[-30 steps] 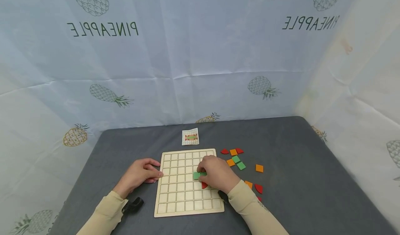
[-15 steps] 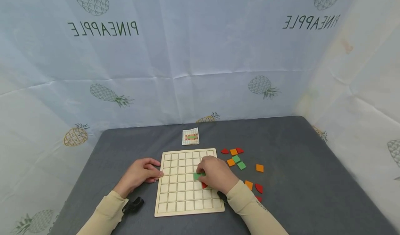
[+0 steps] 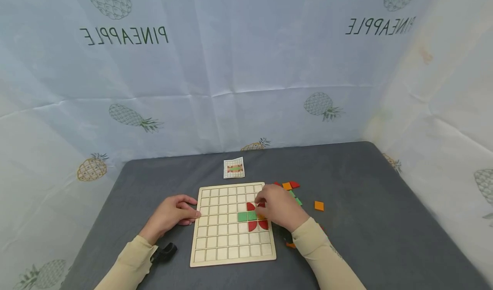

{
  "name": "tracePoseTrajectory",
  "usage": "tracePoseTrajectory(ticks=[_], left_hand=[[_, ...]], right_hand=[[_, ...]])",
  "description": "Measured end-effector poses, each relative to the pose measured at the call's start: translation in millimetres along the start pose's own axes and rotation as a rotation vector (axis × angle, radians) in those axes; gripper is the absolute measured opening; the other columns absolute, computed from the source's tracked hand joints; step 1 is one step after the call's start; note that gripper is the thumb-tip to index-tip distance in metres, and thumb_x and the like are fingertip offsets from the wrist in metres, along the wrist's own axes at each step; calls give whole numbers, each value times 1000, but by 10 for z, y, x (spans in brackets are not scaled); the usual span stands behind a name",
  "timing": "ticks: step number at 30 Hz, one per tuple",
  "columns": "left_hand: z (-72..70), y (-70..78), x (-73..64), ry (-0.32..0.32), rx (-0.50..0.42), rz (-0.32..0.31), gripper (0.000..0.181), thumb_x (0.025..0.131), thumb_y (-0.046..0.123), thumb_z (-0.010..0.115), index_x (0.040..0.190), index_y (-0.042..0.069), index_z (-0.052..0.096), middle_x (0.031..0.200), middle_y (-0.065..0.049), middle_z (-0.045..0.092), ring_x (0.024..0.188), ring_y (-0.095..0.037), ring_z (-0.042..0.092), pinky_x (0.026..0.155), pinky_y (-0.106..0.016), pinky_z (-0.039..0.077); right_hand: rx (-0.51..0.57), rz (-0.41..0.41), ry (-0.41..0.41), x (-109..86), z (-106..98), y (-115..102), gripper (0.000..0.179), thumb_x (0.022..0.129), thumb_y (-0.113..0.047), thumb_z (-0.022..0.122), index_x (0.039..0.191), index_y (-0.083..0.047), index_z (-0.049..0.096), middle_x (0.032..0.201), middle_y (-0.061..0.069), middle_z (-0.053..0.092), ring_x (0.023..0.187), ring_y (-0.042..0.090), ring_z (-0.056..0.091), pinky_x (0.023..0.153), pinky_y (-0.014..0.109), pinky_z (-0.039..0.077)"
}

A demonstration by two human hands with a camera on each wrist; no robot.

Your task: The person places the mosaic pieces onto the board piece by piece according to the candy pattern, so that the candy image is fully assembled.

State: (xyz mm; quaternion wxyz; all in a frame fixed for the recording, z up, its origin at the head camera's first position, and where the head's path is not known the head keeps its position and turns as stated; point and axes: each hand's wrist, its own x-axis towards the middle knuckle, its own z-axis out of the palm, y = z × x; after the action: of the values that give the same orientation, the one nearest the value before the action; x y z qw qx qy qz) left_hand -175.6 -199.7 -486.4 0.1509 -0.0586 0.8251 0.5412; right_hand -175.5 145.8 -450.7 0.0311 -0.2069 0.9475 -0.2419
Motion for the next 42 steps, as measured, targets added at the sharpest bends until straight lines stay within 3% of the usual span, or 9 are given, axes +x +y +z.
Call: tracePoseTrajectory(ticks=[10, 21, 33, 42], left_hand=[[-16, 18, -17, -5, 5, -4, 48, 77, 19, 90, 117, 4, 68, 86, -8, 77, 72, -19, 73, 68, -34, 64], [3, -9, -11, -11, -6, 3, 50, 77, 20, 91, 118, 4, 68, 87, -8, 77, 73, -19, 74, 68, -34, 64], [7, 20, 3, 10, 6, -2, 47, 76, 18, 91, 115, 5, 69, 85, -7, 77, 71, -18, 73, 66, -33, 64], [16, 16, -3, 16, 0, -6, 47, 76, 18, 91, 115, 4, 69, 85, -8, 77, 70, -18, 73, 66, -33, 64]], right_hand=[[-119, 210, 58, -345, -320, 636, 18, 82, -29, 87, 92, -17, 78, 90, -2, 69, 77, 11, 59, 69, 34, 56], [-119, 308, 39, -363, -319, 767, 24, 80, -34, 88, 92, -16, 78, 93, 0, 71, 77, 13, 60, 70, 38, 58], [-105, 291, 37, -407, -340, 906, 20, 80, -28, 88, 92, -16, 77, 89, -2, 68, 75, 12, 59, 64, 34, 54], [-98, 227, 64, -362, -316, 804, 19, 81, -25, 87, 95, -16, 78, 90, -3, 69, 80, 12, 62, 71, 37, 58]])
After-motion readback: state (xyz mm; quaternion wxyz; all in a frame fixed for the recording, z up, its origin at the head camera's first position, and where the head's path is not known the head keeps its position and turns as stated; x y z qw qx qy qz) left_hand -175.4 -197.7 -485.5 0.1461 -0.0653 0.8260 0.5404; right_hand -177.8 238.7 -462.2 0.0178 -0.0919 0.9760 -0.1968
